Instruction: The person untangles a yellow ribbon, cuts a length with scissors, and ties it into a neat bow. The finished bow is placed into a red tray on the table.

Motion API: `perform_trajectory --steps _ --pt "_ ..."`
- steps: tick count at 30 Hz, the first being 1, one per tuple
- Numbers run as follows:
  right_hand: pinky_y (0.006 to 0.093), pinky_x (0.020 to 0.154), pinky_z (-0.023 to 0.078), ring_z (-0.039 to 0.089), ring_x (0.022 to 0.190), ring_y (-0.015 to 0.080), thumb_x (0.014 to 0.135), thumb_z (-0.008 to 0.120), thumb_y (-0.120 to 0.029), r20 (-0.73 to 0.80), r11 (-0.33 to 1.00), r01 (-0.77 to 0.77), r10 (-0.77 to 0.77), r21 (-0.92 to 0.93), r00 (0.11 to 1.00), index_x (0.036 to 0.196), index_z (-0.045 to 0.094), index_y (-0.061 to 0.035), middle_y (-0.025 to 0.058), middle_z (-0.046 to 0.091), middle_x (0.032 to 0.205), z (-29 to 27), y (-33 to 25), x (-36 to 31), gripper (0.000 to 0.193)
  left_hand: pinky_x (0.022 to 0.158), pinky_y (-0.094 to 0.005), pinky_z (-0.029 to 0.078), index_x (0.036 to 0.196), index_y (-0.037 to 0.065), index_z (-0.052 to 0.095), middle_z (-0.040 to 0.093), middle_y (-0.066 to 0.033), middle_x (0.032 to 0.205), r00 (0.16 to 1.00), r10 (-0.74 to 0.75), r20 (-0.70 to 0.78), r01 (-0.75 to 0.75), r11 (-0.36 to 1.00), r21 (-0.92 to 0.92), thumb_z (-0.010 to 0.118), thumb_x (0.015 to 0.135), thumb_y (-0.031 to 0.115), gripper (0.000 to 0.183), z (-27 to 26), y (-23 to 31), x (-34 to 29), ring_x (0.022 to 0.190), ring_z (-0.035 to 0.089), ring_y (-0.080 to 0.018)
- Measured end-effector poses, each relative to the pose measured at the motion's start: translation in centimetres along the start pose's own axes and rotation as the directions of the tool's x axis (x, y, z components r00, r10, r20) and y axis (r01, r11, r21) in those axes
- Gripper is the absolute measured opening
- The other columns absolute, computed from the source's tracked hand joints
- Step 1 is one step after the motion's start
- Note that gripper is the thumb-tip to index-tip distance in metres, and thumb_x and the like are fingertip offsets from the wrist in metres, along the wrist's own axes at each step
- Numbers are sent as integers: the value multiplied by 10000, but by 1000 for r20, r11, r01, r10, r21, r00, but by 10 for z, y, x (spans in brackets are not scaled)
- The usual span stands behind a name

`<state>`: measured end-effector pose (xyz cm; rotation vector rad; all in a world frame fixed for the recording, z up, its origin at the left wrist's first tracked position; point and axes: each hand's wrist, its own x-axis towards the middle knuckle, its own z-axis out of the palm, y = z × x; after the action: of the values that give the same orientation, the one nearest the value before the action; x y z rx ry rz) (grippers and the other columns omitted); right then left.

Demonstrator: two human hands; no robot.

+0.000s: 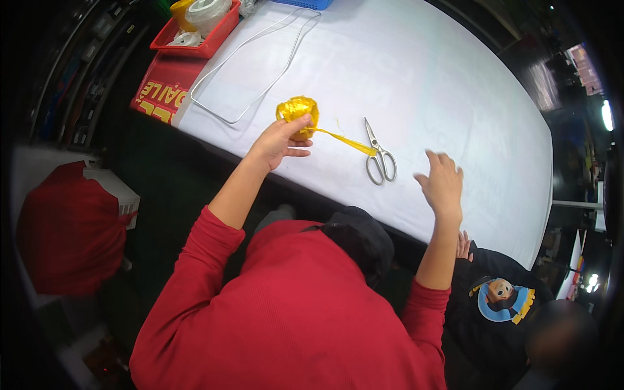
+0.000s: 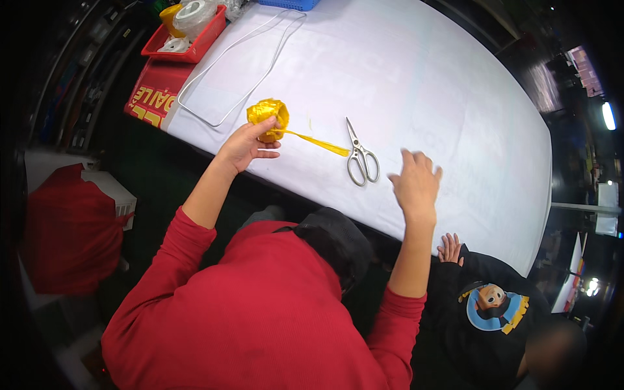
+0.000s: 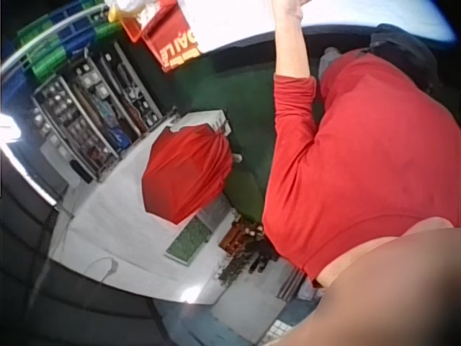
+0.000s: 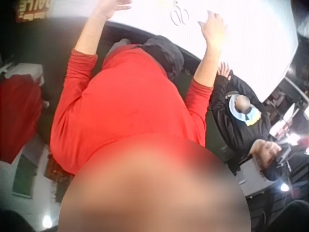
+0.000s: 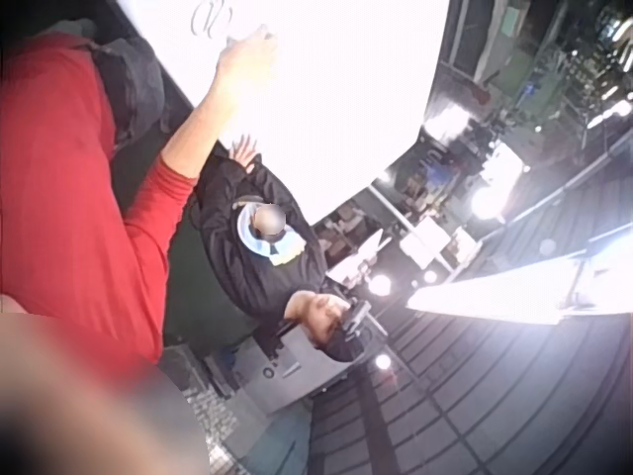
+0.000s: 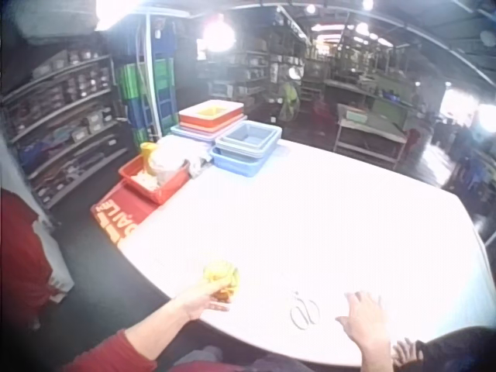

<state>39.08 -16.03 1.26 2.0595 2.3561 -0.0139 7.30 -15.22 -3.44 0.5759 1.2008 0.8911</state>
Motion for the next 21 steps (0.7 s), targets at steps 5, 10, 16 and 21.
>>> perform_trajectory --steps 5,10,16,21 --pt "366 808 428 560 926 258 778 640 -209 -220 716 345 -266 608 939 1089 540 -38 127 598 995 5 -96 13 370 718 -366 526 1141 62 480 548 -92 1011 969 -19 245 53 990 -130 547 849 394 448 26 -7 -18 858 574 -186" --pt "356 559 447 590 568 261 838 565 -248 46 586 64 -171 808 984 874 621 -8 116 619 634 13 -100 9 249 741 -336 534 1239 41 401 516 -111 1100 952 162 258 -148 986 -70 592 836 204 475 27 -18 -32 882 589 -198" --pt "338 517 395 516 509 257 835 552 -176 -80 636 325 -382 700 921 775 609 -27 136 534 569 -5 -112 -21 170 482 -262 463 1090 -36 444 613 -134 850 966 252 49 -239 812 533 564 817 123 338 29 -31 -28 498 578 -145" --pt "330 489 391 517 491 228 806 590 -190 -66 635 261 -315 727 947 751 622 -28 112 546 560 -18 -101 -9 174 587 -351 453 985 -9 481 588 -167 833 873 335 354 -452 285 845 548 824 196 269 21 -23 -46 628 572 -248"
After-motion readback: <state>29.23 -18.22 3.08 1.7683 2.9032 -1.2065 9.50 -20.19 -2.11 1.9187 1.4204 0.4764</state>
